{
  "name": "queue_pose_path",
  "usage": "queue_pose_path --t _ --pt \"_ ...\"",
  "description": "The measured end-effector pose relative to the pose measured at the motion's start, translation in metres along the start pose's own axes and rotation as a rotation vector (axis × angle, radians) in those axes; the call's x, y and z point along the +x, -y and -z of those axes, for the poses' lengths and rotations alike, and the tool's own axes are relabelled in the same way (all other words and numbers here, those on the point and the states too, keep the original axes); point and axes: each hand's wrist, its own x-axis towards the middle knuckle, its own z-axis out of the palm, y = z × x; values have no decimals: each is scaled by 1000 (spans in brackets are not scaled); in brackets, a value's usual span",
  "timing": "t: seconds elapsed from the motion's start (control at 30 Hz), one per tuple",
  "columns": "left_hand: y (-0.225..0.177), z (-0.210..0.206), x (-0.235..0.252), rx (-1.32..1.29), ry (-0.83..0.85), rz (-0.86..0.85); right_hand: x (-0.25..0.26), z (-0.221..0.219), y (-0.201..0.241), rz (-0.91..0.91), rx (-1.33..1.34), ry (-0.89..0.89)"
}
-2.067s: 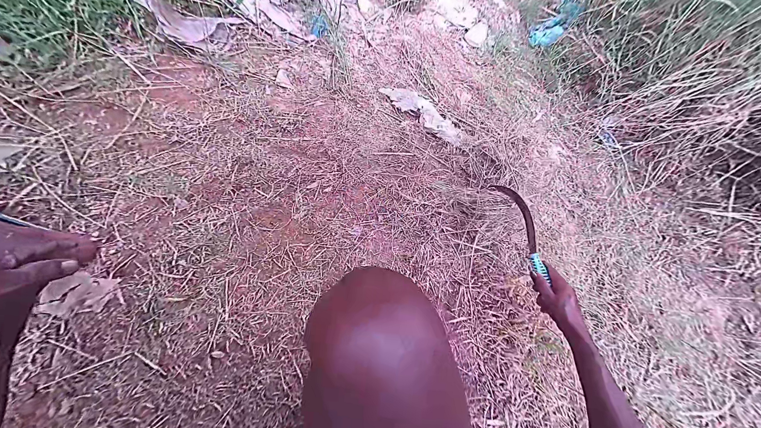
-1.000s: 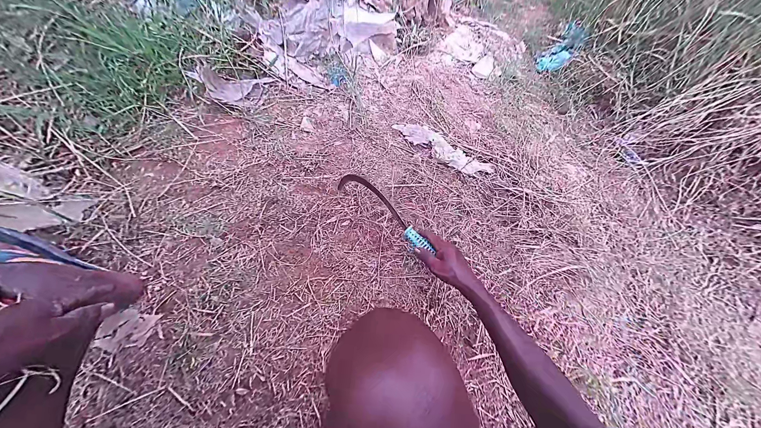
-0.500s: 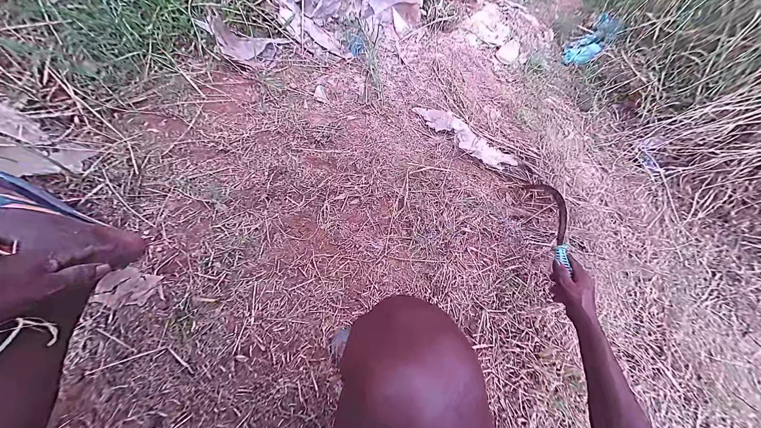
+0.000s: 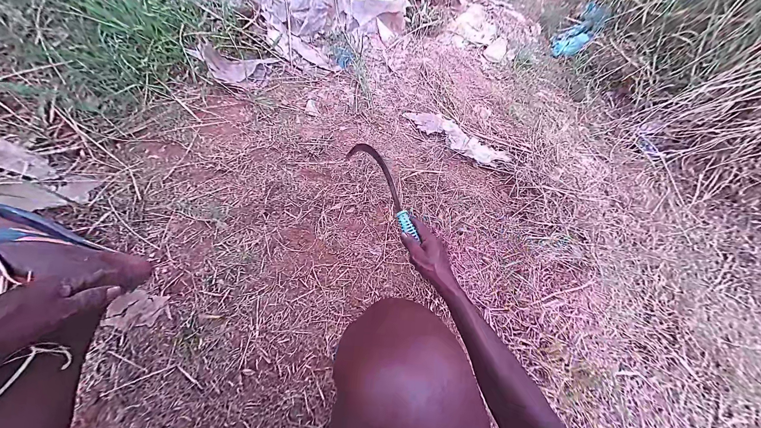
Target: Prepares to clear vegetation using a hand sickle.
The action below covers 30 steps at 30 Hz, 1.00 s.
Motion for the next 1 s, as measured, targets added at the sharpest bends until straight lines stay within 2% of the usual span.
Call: queue_pose_path --t 0.07,0.17,0.27,0.3,0.4,0.5,0.57,0.63,0.77,0.87,1.0 --pt "-18 6 -7 10 4 -18 -1 7 -14 -10 -112 39" --pt "-45 15 -21 47 22 -26 -32 56 -63 -47 -237 4" --pt "-80 12 -37 33 1 124 -84 126 -112 -194 -340 -176" --pt "-86 11 -39 33 5 120 -102 151 -125 -272 -356 -251" --pt "-80 18 -40 142 79 -74 -142 212 -170 -428 -244 -479" --pt "-76 17 -43 109 73 -14 -163 240 -173 -466 -267 -580" --pt "-66 14 -39 96 68 61 -171 236 -164 -467 -210 -616" --pt "-63 17 -39 91 57 30 -170 224 -153 -392 -126 -605" --pt "-64 13 -37 107 60 50 -163 165 -120 -222 -18 -508" --pt "-33 7 -19 159 46 -79 -129 120 -95 -94 20 -359" --pt "-24 7 -12 131 21 62 -65 101 -75 8 -235 -91"
